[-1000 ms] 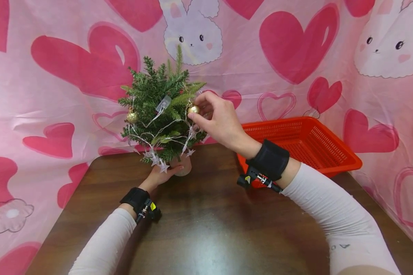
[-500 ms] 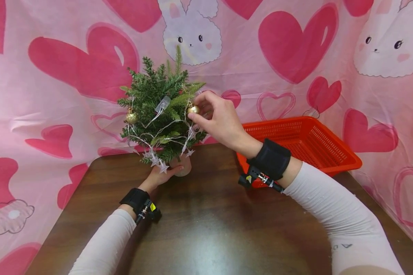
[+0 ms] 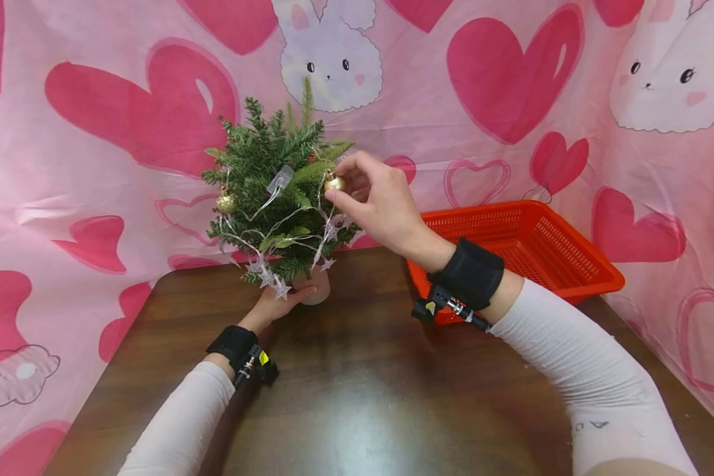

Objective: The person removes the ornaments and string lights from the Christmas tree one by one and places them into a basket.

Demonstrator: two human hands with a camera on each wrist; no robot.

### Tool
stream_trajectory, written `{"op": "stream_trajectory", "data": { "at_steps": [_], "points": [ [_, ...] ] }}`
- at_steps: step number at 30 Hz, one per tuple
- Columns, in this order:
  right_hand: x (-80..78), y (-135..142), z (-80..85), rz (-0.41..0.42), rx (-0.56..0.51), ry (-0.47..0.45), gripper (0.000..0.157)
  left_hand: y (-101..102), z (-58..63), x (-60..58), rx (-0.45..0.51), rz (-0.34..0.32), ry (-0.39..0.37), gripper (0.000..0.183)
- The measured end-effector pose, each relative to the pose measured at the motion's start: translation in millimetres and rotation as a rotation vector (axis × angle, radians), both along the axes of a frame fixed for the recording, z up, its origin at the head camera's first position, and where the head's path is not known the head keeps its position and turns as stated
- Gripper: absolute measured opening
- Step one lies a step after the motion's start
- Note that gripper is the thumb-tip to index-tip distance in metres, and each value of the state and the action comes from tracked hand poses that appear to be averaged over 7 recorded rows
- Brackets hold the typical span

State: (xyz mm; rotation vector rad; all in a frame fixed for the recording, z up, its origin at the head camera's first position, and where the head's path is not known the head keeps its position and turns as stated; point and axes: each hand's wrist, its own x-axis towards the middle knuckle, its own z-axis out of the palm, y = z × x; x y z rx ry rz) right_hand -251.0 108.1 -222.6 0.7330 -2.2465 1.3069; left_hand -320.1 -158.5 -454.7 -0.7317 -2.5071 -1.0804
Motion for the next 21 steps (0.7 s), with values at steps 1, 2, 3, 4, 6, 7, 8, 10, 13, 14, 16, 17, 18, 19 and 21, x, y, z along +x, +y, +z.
{"op": "stream_trajectory", "data": {
  "at_steps": [1, 2, 3, 4, 6, 7, 8, 10, 13, 14, 16, 17, 18, 19, 21],
  "points": [
    [0.0, 0.1, 0.2, 0.002, -0.006, -0.003, 0.027, 0.1, 0.5, 0.4, 0.007, -0.006, -0.001, 0.024],
    [0.0, 0.2, 0.4, 0.003, -0.009, -0.004, 0.028, 0.2, 0.7, 0.6, 0.011, -0.009, -0.004, 0.025],
    [0.1, 0.3, 0.5, 0.005, -0.015, -0.006, 0.028, 0.3, 0.9, 0.7, 0.012, -0.015, -0.004, 0.027],
    [0.0, 0.4, 0.5, 0.008, -0.021, -0.009, 0.028, 0.2, 1.4, 1.3, 0.011, -0.013, -0.002, 0.029],
    [0.0, 0.7, 0.6, 0.005, -0.028, -0.013, 0.029, -0.2, 1.9, 2.2, 0.011, -0.016, -0.002, 0.031],
    [0.0, 0.9, 0.6, 0.004, -0.031, -0.014, 0.029, -0.3, 1.9, 2.2, 0.009, -0.019, 0.000, 0.032],
    [-0.1, 1.0, 0.6, 0.004, -0.036, -0.018, 0.029, -0.4, 1.9, 2.2, 0.011, -0.023, -0.002, 0.032],
    [-0.2, 1.4, 0.8, 0.002, -0.048, -0.023, 0.029, -0.8, 1.4, 1.8, 0.014, -0.025, -0.010, 0.031],
    [-0.5, 2.1, 1.5, -0.005, -0.063, -0.024, 0.028, -1.1, 0.1, 0.3, 0.014, -0.020, -0.020, 0.029],
    [-0.4, 2.2, 1.9, -0.008, -0.068, -0.024, 0.027, -1.3, -0.2, 0.0, 0.017, -0.018, -0.026, 0.029],
    [-0.4, 2.4, 2.4, -0.016, -0.073, -0.018, 0.027, -1.5, -0.5, -0.3, 0.010, -0.012, -0.023, 0.029],
    [-0.4, 2.5, 2.6, -0.019, -0.073, -0.015, 0.027, -1.4, -0.3, -0.2, 0.009, -0.013, -0.022, 0.030],
    [-0.3, 2.5, 2.8, -0.019, -0.073, -0.012, 0.027, -1.3, 0.0, 0.3, 0.008, -0.012, -0.021, 0.031],
    [-0.2, 2.5, 2.9, -0.020, -0.073, -0.009, 0.027, -1.3, 0.2, 0.6, 0.007, -0.011, -0.016, 0.032],
    [0.0, 2.8, 2.9, -0.014, -0.078, 0.000, 0.027, -1.0, 0.6, 1.0, 0.005, -0.014, -0.009, 0.032]
  ]
}}
